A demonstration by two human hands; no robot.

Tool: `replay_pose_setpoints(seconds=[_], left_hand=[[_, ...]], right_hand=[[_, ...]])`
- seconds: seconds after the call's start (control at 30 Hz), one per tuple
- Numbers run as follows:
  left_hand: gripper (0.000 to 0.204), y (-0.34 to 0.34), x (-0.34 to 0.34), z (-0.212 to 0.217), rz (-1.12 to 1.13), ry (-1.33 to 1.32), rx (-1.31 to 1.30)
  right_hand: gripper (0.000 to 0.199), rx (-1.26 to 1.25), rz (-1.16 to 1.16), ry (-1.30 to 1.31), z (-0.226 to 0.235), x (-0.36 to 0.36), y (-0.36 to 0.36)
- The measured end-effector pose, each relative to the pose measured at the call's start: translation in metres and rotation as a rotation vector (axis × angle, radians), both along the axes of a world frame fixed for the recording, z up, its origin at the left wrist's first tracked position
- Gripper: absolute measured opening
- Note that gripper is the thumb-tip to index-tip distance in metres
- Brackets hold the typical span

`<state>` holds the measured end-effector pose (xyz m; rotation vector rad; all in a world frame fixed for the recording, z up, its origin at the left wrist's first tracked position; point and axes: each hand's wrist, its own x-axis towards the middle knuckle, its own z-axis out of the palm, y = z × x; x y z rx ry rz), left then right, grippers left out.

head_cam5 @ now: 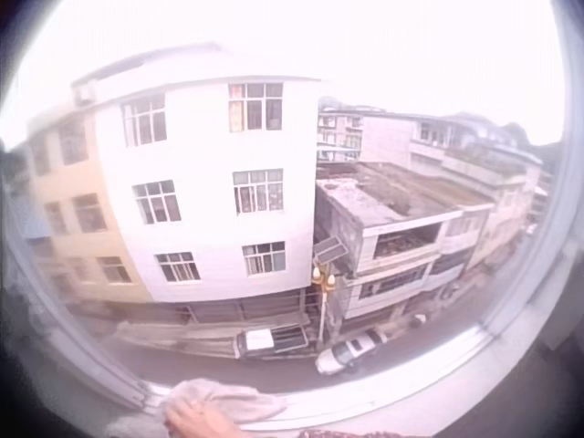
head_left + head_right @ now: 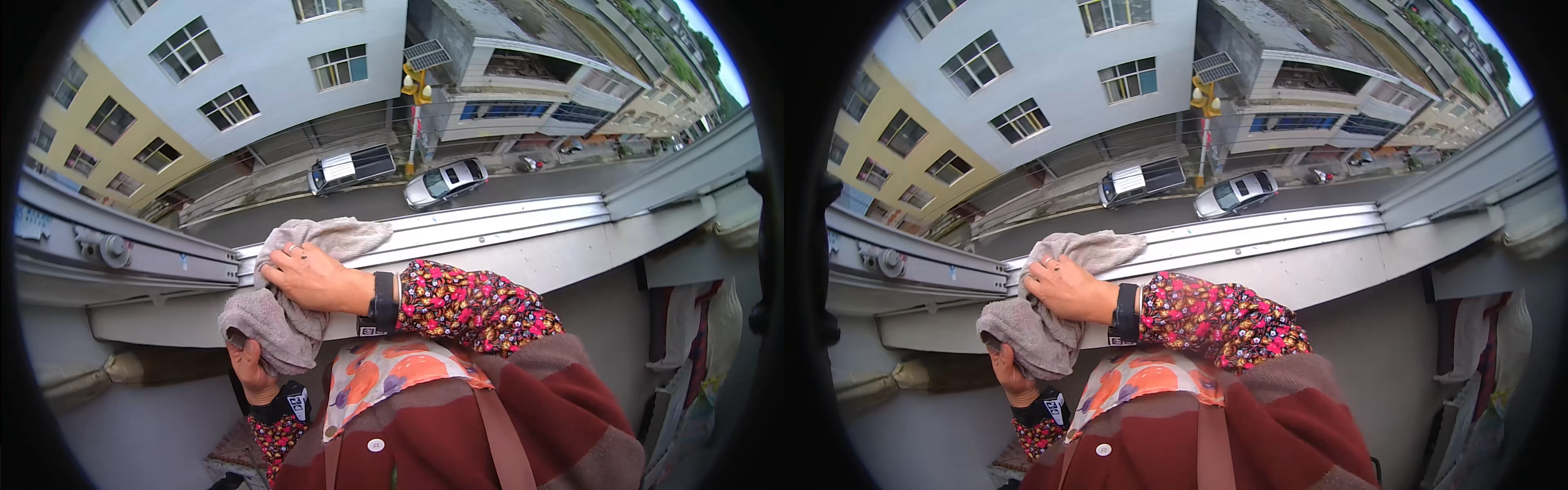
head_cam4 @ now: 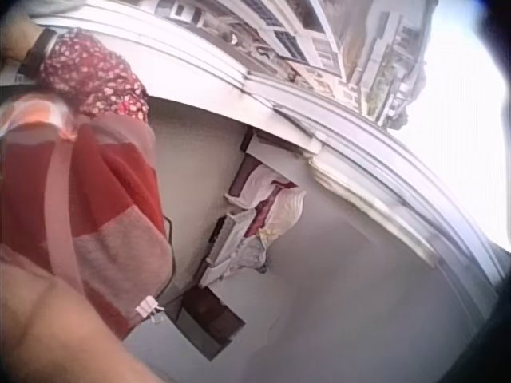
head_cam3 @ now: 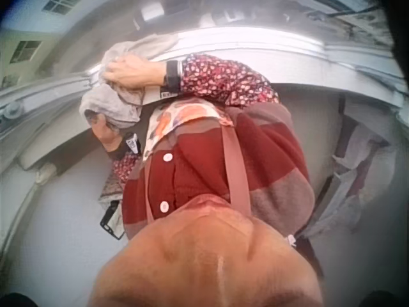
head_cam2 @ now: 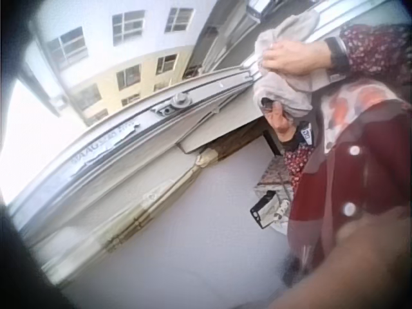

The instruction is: The person wipes the window frame and sill with a cloth, repeatedly folding and repositioning the cloth while cleaning different sections of the frame. The person occasionally dips the cloth into a nearby bucket of water to continue cleaning.

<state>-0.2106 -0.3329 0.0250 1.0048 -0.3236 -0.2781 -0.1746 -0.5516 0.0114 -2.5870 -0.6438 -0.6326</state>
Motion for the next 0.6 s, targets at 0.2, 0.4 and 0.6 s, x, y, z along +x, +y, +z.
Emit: replay_pose_setpoints(seconds=[0.2, 0.4, 0.6], left_hand=[[0.068, -0.029, 0.026, 0.028, -0.243, 0.001, 0.15], [0.072, -0.116, 0.031, 0.062, -0.679, 0.036, 0.344], [0.074, -0.242, -0.006, 0.082, -1.0, -0.172, 0.401]], right_hand=[[0.014, 0.127, -0.217, 0.203, 0.009, -0.042, -0.082], [0.015, 0.06, -0.558, 0.24, 0.024, -0.133, -0.208], [0.019, 0.158, -1.01, 0.253, 0.04, -0.21, -0.316]])
